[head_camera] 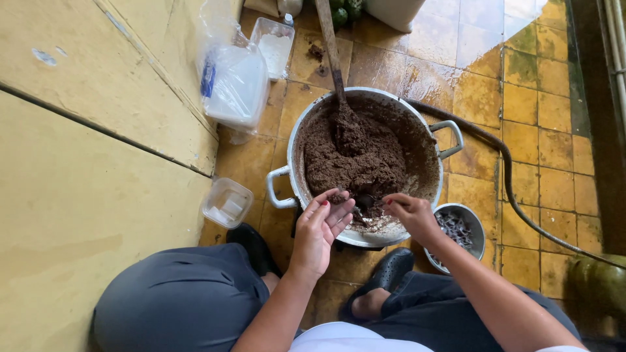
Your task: Filling small plastic containers with a brown food paste using a spoon
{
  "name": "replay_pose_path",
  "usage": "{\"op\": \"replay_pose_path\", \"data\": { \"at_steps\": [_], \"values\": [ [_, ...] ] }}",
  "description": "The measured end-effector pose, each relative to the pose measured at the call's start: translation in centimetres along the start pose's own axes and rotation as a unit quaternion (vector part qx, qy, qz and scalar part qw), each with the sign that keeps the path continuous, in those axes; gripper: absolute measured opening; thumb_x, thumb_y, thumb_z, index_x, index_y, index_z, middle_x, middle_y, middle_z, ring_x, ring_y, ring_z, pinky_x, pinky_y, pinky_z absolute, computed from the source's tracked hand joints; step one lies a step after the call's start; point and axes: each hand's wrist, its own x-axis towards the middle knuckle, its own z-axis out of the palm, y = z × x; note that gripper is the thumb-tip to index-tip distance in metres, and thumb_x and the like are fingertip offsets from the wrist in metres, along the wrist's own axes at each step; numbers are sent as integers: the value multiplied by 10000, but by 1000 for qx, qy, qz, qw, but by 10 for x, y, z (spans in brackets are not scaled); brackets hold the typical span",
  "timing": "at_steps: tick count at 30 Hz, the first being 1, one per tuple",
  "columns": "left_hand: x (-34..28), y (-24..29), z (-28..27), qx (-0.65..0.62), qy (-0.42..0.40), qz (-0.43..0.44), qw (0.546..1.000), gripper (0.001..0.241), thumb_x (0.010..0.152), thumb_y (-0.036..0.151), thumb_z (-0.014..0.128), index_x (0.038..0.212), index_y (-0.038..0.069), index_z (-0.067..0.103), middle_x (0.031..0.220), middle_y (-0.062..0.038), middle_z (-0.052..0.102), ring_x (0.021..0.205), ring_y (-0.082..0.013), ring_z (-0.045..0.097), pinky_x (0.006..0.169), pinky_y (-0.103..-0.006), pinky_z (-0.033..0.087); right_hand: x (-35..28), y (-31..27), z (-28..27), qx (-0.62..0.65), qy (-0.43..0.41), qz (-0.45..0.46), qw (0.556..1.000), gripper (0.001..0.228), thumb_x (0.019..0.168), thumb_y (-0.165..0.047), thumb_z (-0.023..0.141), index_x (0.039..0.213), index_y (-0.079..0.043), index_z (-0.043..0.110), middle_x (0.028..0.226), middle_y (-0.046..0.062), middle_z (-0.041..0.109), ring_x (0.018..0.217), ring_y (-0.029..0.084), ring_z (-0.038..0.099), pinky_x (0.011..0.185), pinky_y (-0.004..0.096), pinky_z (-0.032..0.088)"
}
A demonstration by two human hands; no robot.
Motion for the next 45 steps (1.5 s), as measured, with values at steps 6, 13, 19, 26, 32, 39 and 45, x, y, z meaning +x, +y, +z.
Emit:
{"op": "replay_pose_path", "data": {
  "at_steps": [6,13,19,26,32,39,45],
  "values": [
    [1,-1,-1,6,9,0,1000,350,1061,141,448,1351,20,603,1316,-222,703,1204,-330,696,979,-434,593,-2,2,-18,222,35,77,971,214,980,-41,620,1112,74,743,932,334,743,790,365,751,767,472,629],
    [8,-2,-7,3,23,7,1000,361,1062,167,455,1366,41,604,1316,-213,705,1218,-320,693,1008,-430,570,-12,-37,-44,228,85,8,970,189,976,-64,661,1103,29,765,833,248,754,708,247,731,700,357,621],
    [11,-5,-5,-35,26,9,999,402,1064,209,457,1411,48,582,1319,-205,703,1216,-315,693,1005,-428,571,-54,-89,-59,195,169,-147,955,206,995,-26,621,1133,74,738,881,247,728,759,260,699,804,405,601],
    [12,6,0,-85,17,11,996,387,1052,141,424,1391,33,579,1268,-201,711,1176,-316,698,927,-391,579,-82,-97,-48,196,92,-317,923,311,976,70,579,1263,-6,673,1144,142,764,1031,239,780,966,327,672],
    [20,19,12,-102,2,19,995,373,1040,176,468,1364,60,611,1275,-208,721,1169,-325,703,926,-398,573,-80,-113,-41,123,123,-365,915,265,951,40,595,1190,11,705,1094,161,789,1007,237,786,904,293,631],
    [9,38,34,-97,17,13,995,405,1041,205,471,1362,1,609,1198,-346,712,1138,-372,702,965,-443,571,-79,-120,-34,125,139,-380,906,325,935,26,604,1240,-13,707,1211,133,776,1092,262,750,827,303,648],
    [7,32,31,-122,3,12,992,357,1040,159,479,1316,-15,625,1165,-327,720,1110,-383,710,940,-460,587,-76,-114,-32,1,158,-449,879,320,921,-1,636,1235,-25,694,1223,132,759,1129,286,765,982,395,630]
  ]
}}
